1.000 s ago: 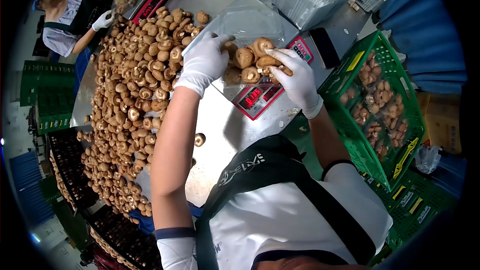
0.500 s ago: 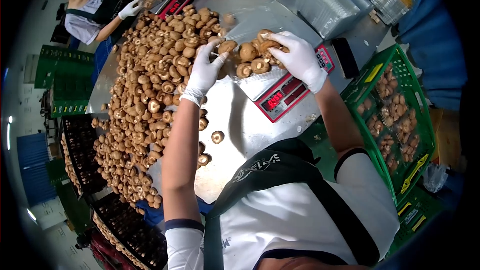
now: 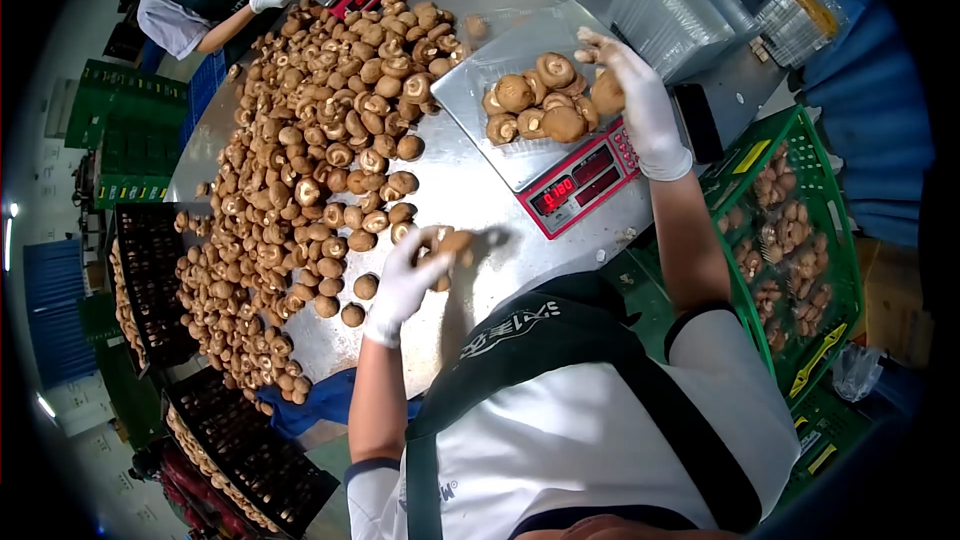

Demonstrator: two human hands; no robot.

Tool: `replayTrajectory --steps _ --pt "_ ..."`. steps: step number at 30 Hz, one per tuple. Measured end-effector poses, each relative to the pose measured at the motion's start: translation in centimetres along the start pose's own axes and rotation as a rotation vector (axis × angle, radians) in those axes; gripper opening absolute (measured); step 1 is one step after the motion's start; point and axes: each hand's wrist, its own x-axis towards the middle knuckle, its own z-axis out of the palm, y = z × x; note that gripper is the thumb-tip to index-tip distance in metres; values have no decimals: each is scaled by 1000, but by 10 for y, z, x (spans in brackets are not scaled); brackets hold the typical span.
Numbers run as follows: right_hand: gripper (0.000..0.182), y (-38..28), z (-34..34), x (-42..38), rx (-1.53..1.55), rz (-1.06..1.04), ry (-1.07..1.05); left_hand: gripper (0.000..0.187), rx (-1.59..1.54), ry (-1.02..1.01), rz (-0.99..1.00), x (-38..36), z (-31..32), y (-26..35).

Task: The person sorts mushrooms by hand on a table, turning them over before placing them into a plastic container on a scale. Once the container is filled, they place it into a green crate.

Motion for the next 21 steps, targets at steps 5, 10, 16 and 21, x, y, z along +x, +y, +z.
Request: replayTrajectory --steps 5,10,16,21 --pt "47 5 4 6 407 131 13 31 -25 19 -333 -132 -30 -68" --pt "49 8 41 1 -322 -293 -321 26 -186 21 -799 -258 -36 -154" --pt "28 23 41 10 -778 -631 -210 25 -167 54 -989 -324 4 -217" --pt "35 -2 14 -16 -1121 -528 -291 24 -166 77 -1019 -339 20 -234"
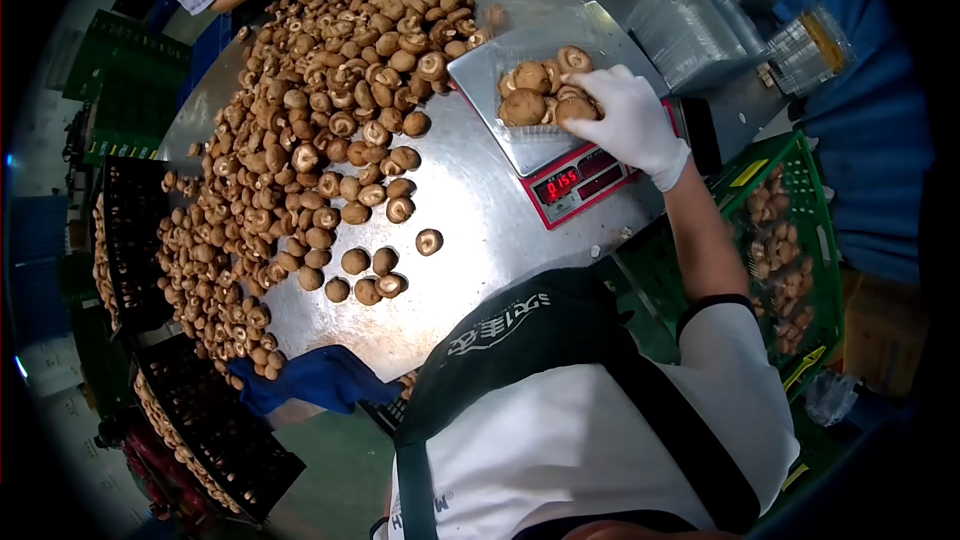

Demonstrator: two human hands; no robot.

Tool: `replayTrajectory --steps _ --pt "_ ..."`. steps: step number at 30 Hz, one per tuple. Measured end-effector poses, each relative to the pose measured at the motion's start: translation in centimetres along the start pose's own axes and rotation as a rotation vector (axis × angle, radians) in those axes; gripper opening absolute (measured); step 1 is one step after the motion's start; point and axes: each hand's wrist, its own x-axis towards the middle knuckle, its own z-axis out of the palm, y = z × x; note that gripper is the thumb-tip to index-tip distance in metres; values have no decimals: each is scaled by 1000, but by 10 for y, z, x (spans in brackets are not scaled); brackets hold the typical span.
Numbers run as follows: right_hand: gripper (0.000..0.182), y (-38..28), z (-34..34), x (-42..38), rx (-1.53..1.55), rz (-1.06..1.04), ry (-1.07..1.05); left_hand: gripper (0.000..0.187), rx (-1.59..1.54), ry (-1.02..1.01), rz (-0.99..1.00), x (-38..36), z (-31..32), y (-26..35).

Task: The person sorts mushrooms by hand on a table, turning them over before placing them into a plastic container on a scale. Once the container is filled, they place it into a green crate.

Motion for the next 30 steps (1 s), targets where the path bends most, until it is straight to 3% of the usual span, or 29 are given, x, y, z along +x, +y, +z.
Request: replayTrajectory --steps 4,8,10,13,15,17,18,20,22,28,30 --pt "44 12 13 -7 -8 -26 -61 23 0 7 2 6 1 -3" --pt "38 4 11 1 88 -91 287 24 0 16 2 8 0 -6" --pt "38 17 27 -2 50 -90 168 24 -2 18 12 12 -3 1" --pt "36 14 30 -11 98 14 250 25 -24 43 53 18 -14 26" --pt "35 14 21 -18 183 95 356 25 -50 84 187 14 -22 60" --pt "30 18 23 -31 375 267 441 30 -62 96 542 -6 -23 123" --pt "29 17 24 -38 530 376 485 34 -442 -23 421 -26 -10 162" --pt "29 17 25 -51 537 377 528 41 -804 -117 523 1 -10 178" --pt "29 15 23 -63 530 388 567 46 -967 -259 596 -6 8 214" --pt "30 22 28 -85 627 608 578 51 -1241 -676 495 -11 46 240" --pt "30 22 29 -87 661 628 572 53 -1158 -616 524 -19 54 245"
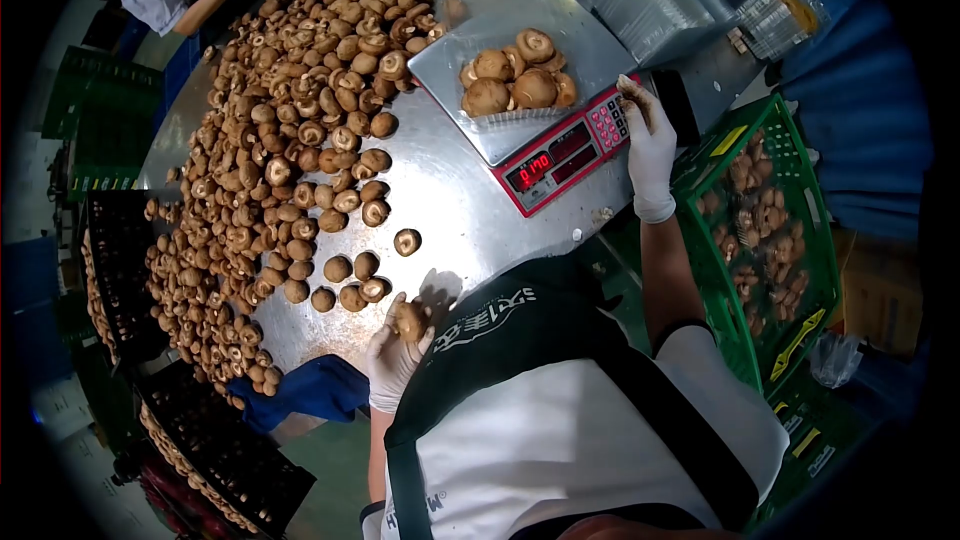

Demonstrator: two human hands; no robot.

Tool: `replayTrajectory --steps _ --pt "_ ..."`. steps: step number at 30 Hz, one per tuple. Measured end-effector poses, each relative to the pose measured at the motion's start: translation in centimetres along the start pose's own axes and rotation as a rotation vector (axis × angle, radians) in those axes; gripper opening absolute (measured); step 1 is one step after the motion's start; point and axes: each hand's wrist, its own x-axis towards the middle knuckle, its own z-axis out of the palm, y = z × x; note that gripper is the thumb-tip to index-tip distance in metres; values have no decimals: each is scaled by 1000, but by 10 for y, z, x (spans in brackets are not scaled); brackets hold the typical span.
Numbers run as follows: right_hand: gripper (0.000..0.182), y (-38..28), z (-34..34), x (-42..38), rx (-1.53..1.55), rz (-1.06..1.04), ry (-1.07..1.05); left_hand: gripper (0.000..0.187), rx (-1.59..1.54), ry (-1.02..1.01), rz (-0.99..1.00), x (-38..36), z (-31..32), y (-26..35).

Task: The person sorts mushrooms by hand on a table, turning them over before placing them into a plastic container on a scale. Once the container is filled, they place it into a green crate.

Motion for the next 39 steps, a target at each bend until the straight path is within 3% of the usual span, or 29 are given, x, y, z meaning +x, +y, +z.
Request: replayTrajectory --steps 7,22,24,28,32,34,37,39 --pt "29 -8 12 -1 89 48 -21 75 340 6 64 -1 23 2" --pt "28 -16 28 13 -9 -202 -164 59 952 8 390 51 68 -4" --pt "29 -15 29 14 -22 -134 -156 57 1021 -60 488 67 60 -7" --pt "29 -8 30 18 47 -73 -146 61 1721 -81 749 108 72 -13" --pt "29 -5 30 35 -20 -146 -126 70 2145 -122 647 167 33 -37" --pt "28 -8 28 49 -47 -198 -113 81 2078 -153 643 170 35 -36" --pt "29 -11 29 78 63 -87 -82 101 2041 -109 713 161 50 -29" --pt "32 1 35 101 68 -26 -102 87 1925 -77 732 164 59 -22"
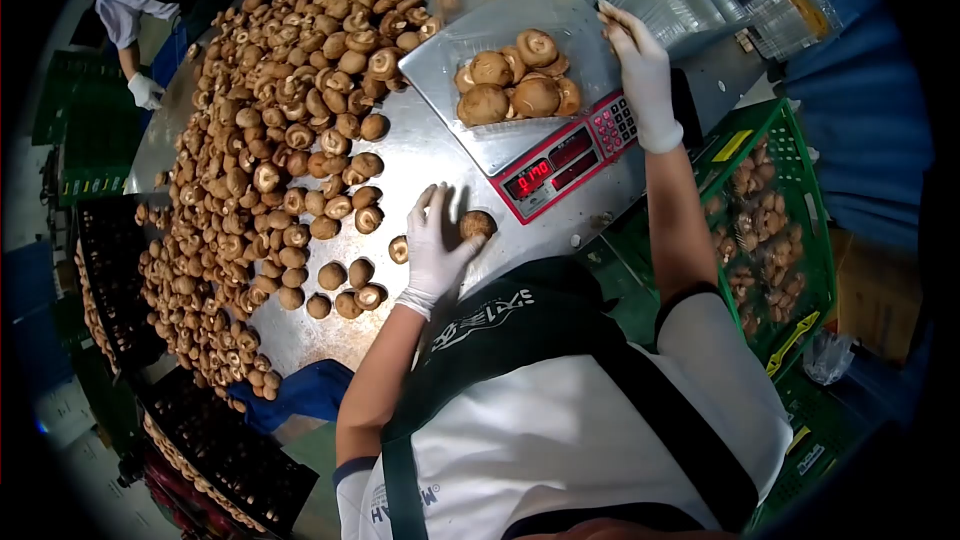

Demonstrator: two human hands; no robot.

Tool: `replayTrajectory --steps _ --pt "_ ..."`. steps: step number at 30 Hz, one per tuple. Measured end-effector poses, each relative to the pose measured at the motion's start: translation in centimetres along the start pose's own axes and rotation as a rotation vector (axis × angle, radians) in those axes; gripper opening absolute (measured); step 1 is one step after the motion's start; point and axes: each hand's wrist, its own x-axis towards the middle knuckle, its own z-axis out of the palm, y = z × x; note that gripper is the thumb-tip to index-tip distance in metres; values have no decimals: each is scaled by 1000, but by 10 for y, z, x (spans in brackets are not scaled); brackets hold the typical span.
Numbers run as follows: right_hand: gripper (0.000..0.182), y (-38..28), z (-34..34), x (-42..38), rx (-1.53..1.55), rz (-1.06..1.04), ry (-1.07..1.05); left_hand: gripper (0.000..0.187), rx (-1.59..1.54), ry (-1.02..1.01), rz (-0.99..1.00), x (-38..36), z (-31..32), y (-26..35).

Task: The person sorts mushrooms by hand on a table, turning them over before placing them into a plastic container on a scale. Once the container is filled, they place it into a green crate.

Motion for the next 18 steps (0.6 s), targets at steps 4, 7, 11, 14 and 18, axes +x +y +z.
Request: replayTrajectory --steps 4,7,11,14,18 --pt "42 23 15 38 -3 244 -122 53 -374 80 -134 46 -23 23" --pt "48 44 32 55 246 441 -193 43 -728 -31 -324 83 -28 42" --pt "47 7 13 37 271 -44 -253 67 -1100 -128 -359 105 -19 41" --pt "35 12 -22 1 -117 -125 -388 70 -1138 -85 -443 107 -29 50" --pt "34 26 -3 -61 -2 112 -172 29 -965 -22 -424 105 -17 47"
